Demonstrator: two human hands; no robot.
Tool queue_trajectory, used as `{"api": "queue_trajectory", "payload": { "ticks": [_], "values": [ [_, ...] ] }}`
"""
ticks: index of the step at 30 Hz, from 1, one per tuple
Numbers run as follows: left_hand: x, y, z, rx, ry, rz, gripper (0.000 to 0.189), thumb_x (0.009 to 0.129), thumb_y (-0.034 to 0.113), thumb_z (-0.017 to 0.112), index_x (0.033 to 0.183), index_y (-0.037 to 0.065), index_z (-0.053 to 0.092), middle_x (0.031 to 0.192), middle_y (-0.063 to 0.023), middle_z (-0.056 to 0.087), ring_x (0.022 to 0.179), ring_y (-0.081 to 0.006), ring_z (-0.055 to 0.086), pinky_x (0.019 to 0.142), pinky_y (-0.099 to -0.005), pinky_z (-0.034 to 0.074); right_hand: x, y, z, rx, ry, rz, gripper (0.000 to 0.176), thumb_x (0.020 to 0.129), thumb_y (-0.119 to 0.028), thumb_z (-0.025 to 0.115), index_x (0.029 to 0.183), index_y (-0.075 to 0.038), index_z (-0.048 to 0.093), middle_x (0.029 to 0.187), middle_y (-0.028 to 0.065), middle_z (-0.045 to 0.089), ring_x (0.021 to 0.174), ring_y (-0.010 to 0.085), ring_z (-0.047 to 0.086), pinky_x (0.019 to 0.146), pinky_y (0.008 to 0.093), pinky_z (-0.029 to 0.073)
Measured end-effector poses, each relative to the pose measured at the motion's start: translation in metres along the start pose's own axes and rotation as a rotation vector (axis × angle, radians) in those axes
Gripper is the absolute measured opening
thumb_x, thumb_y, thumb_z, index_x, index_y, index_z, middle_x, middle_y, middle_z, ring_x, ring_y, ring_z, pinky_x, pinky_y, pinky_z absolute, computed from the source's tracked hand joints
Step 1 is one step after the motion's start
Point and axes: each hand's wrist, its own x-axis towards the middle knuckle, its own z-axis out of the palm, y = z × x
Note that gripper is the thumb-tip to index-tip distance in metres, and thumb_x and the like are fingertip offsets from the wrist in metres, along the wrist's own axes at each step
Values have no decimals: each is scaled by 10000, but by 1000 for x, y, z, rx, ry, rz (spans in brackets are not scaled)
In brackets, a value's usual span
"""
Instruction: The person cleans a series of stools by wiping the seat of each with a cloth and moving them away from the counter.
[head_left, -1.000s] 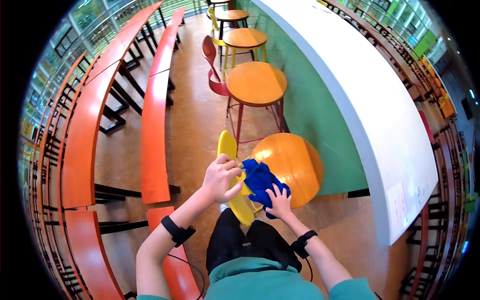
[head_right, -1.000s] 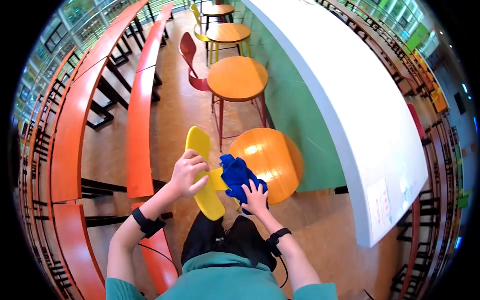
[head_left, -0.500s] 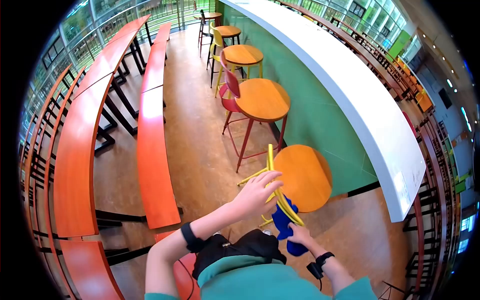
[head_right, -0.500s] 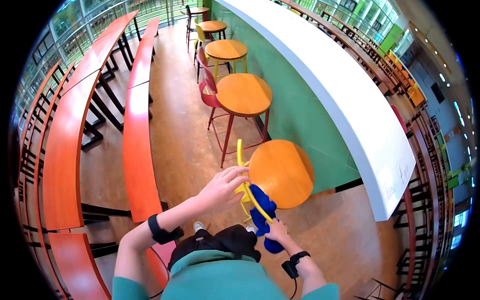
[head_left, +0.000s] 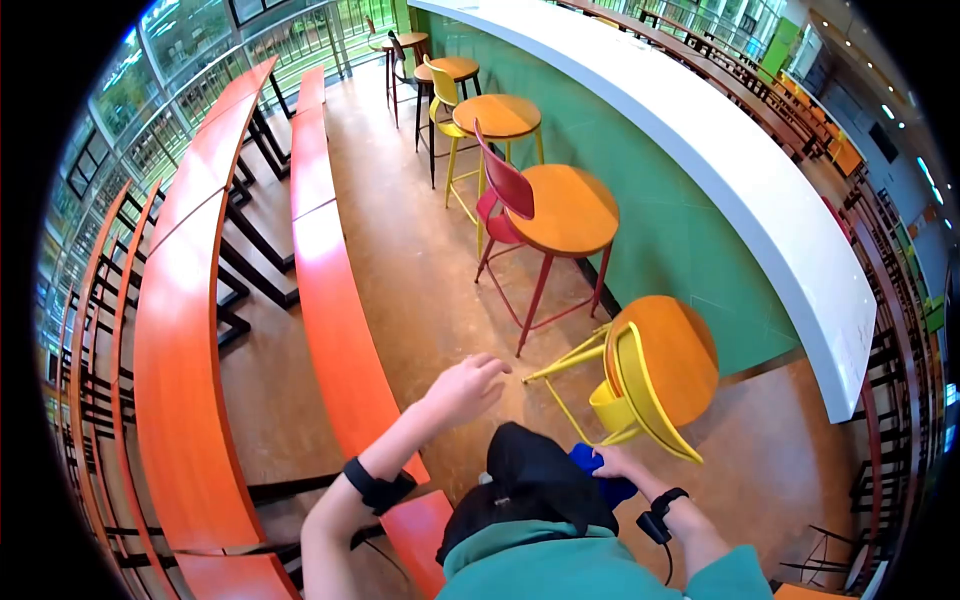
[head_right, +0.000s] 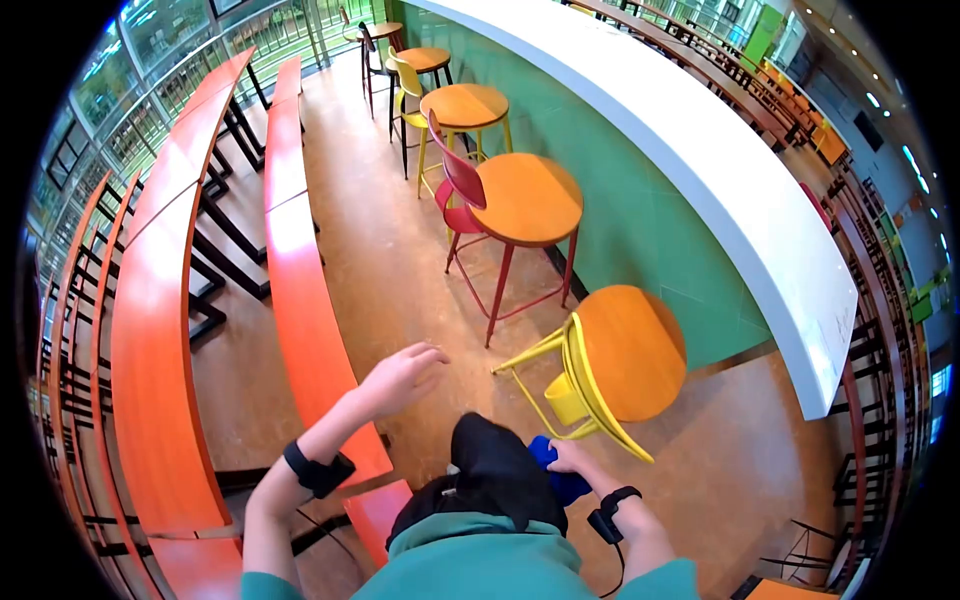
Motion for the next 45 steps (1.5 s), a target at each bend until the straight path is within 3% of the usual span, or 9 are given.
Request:
{"api": "queue_trajectory", "payload": {
  "ticks": [9,16,24,27,30,34,37,41,45],
  "values": [
    [65,-83,-65,89,-129,-118,407,775,134,588,1165,83,481,1127,-158,520,1055,-332,515,870,-395,449,32,-19,2,629,124,165,539,696,-273,677,1121,-25,456,1103,207,519,1053,307,502,919,375,395],
    [171,-112,-116,210,221,191,528,735,150,638,1214,57,435,1166,-177,487,1090,-369,454,916,-415,405,54,-40,-2,631,36,397,466,710,-266,676,1059,-31,476,1002,188,581,979,305,568,835,386,448],
    [309,-143,-159,464,90,227,544,812,359,604,1250,86,432,1333,-157,365,1215,-337,379,998,-434,327,78,-74,-27,622,177,499,474,711,-303,684,1077,-64,501,1058,197,582,1005,324,561,835,385,455],
    [346,-181,-153,696,268,332,448,865,414,479,1187,107,530,1275,-157,457,1183,-335,412,1002,-496,291,104,-98,-39,547,347,546,488,692,-285,692,1086,-73,500,1050,190,584,993,317,564,837,381,453],
    [362,-203,-158,541,-103,348,365,858,385,481,1012,92,635,1101,-141,586,1103,-339,471,968,-541,298,137,-123,-58,660,522,509,493,675,-270,694,1083,-72,500,1027,185,589,980,310,566,839,375,451],
    [360,-201,-162,534,73,542,334,849,361,466,815,79,641,881,-101,641,971,-314,533,866,-476,384,170,-153,-123,761,884,435,432,668,-256,678,1039,-75,552,1000,180,614,970,332,582,845,379,453],
    [365,-199,-165,537,-117,455,328,856,351,467,735,76,597,719,-85,619,701,-299,542,697,-468,445,179,-189,-201,820,1139,383,379,672,-148,650,1019,-28,555,991,162,613,966,291,586,850,355,448],
    [362,-211,-155,409,46,570,280,852,314,500,796,57,596,693,-125,608,690,-328,545,603,-410,472,187,-202,-283,844,1539,251,389,683,-91,635,1055,-17,549,1003,137,609,959,260,583,865,330,433],
    [364,-207,-164,531,-156,522,366,872,367,473,908,22,591,726,-145,606,736,-348,553,600,-415,483,196,-193,-351,820,1601,176,398,739,-139,646,1107,-32,538,1064,135,584,1009,266,555,889,338,415]
  ]
}}
